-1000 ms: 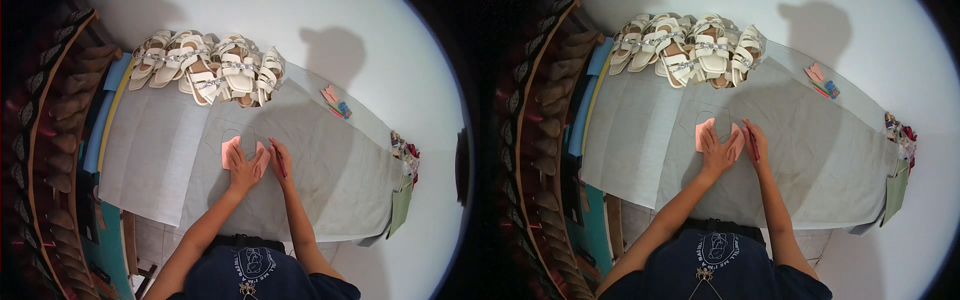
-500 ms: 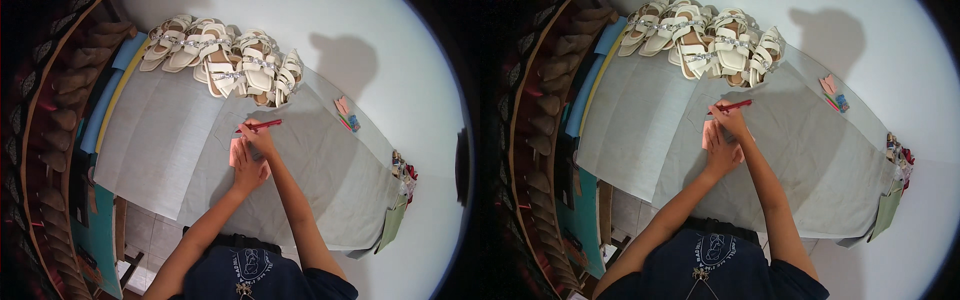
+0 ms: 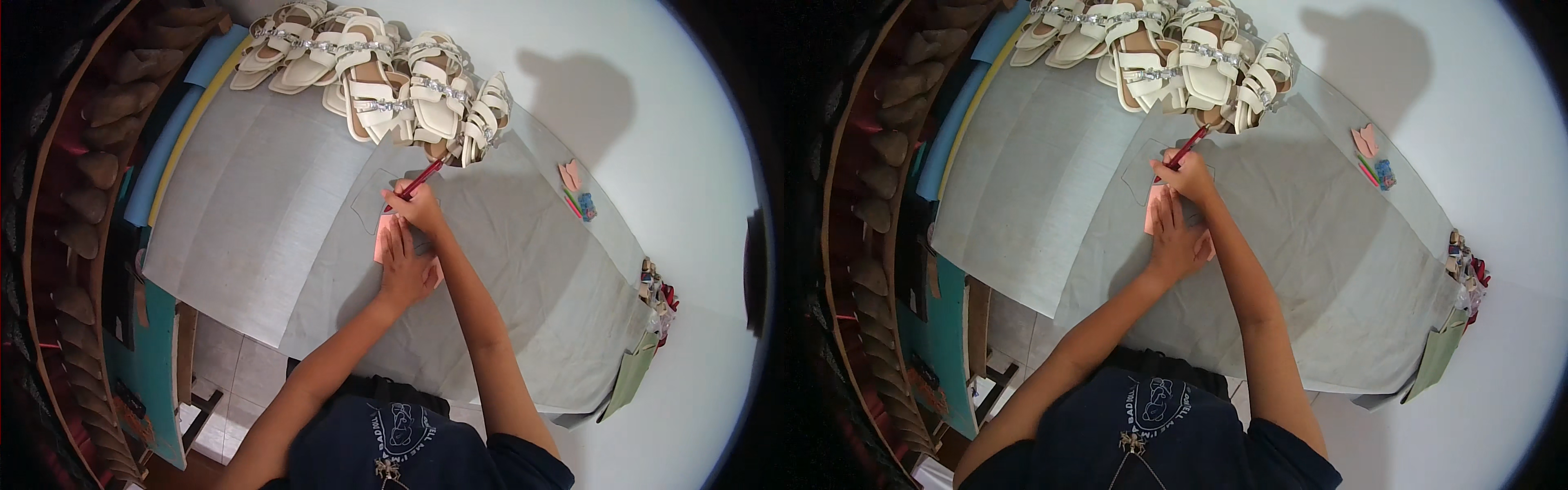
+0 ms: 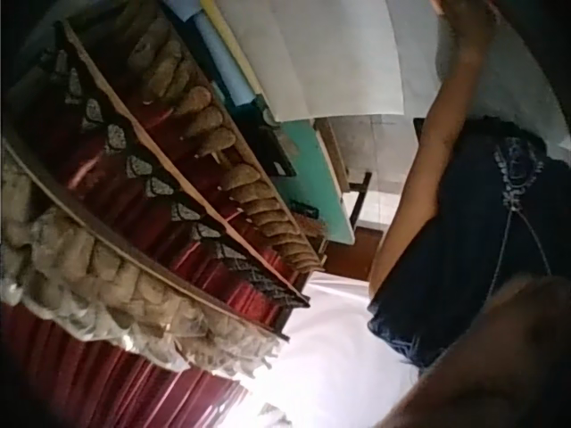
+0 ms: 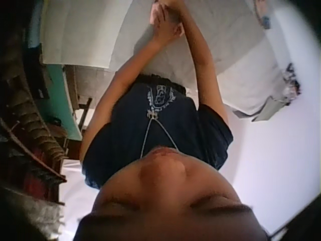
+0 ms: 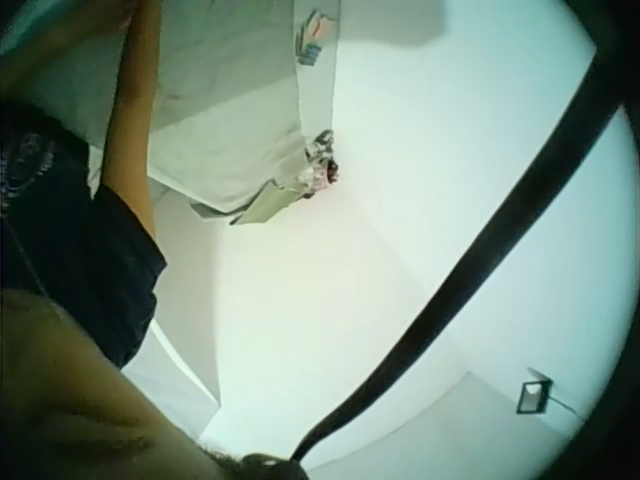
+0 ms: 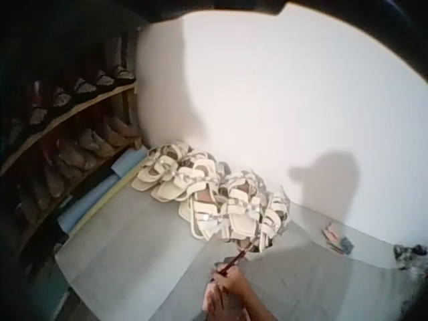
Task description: The person places a pink paper template on a large sheet of gray material and traces its outline with a red pen. They reposition the template multiple times to trace additional shapes on the same sheet.
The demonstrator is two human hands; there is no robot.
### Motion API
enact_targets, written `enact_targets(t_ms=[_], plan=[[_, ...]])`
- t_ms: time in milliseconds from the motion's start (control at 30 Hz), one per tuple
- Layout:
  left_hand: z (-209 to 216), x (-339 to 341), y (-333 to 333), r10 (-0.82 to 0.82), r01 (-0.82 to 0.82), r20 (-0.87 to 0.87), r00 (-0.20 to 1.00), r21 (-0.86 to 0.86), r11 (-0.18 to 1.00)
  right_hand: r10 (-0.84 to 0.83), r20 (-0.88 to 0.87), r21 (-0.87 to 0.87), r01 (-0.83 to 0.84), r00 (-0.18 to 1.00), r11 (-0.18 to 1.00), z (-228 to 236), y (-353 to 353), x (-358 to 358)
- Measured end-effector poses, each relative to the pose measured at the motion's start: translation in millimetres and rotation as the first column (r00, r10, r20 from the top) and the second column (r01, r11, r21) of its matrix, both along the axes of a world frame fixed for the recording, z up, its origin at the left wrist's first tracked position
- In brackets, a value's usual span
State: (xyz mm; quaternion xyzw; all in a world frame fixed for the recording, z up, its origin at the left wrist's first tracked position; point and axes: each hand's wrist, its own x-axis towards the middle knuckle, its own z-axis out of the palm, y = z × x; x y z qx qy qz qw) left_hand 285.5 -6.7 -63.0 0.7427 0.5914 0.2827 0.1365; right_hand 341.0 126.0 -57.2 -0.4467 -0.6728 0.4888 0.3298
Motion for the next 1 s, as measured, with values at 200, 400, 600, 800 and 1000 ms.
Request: enact_targets(t_ms=[200,400,600,800,1000], plan=[[2,1,0,-0.002,0.002,0.019,1.000,-0.004,1.000,-0.020,0.041,0.004,0.020,0.999,1.000,0,-3,1],[4,0,1,-0.010,0.010,-0.004,1.000,-0.029,1.000,-0.018,0.071,-0.024,0.020,0.997,0.999,-1,-2,2],[8,-1,1,-0.011,0.011,0.003,1.000,-0.020,1.000,-0.013,0.039,0.008,0.012,0.999,1.000,3,-2,0],[10,-1,1,-0.007,0.007,0.028,1.000,-0.022,1.000,0.008,0.063,0.010,-0.008,0.998,1.000,3,-1,0],[11,-1,1,-0.021,0.021,-0.010,1.000,-0.053,0.998,0.031,0.116,0.007,-0.033,0.993,0.999,9,-2,1]])
